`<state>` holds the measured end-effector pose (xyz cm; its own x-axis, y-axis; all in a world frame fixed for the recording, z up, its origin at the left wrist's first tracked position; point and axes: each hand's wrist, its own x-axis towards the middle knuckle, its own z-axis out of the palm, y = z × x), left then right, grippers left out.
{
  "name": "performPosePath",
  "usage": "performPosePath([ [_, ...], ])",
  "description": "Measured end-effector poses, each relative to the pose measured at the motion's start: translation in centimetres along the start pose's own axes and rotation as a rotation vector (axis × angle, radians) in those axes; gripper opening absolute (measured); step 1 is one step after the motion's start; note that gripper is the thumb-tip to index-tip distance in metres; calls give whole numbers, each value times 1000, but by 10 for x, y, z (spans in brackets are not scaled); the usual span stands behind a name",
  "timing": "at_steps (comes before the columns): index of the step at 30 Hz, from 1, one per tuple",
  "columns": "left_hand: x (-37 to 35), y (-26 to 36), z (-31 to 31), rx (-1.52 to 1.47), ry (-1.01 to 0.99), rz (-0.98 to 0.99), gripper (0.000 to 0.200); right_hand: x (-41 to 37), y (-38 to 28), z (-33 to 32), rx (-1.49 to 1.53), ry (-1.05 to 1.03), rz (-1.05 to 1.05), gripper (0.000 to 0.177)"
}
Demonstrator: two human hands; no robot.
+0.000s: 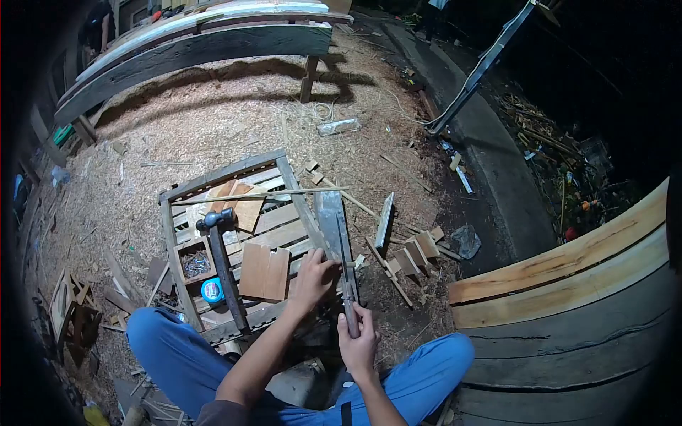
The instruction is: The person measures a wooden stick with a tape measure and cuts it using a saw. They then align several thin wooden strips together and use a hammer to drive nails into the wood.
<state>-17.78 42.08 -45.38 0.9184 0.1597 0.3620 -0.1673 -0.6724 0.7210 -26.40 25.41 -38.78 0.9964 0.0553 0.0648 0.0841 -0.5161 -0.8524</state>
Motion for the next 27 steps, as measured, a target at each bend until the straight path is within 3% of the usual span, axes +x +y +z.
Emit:
performPosePath([
  [2, 0, -1, -1, 6, -8, 3, 28, 2, 2, 5, -15, 71, -138, 36],
  [5, 2, -1, -3, -10, -52, -13, 30, -2, 4, 4, 113, 59, -33, 34],
  [9, 2, -1, -5, 5, -45, 9, 30, -2, 14, 5, 95, 86, -101, 33],
  [13, 3, 3, -9, -7, -56, -20, 31, 4, 3, 2, 509, 93, 254, 21],
  [23, 2, 2, 0, -8, 2, -11, 29, -30, 11, -30, 343, 64, 227, 29],
  [27, 3, 5, -4, 10, -12, -6, 27, -33, -3, -45, 394, 6, 346, 27],
])
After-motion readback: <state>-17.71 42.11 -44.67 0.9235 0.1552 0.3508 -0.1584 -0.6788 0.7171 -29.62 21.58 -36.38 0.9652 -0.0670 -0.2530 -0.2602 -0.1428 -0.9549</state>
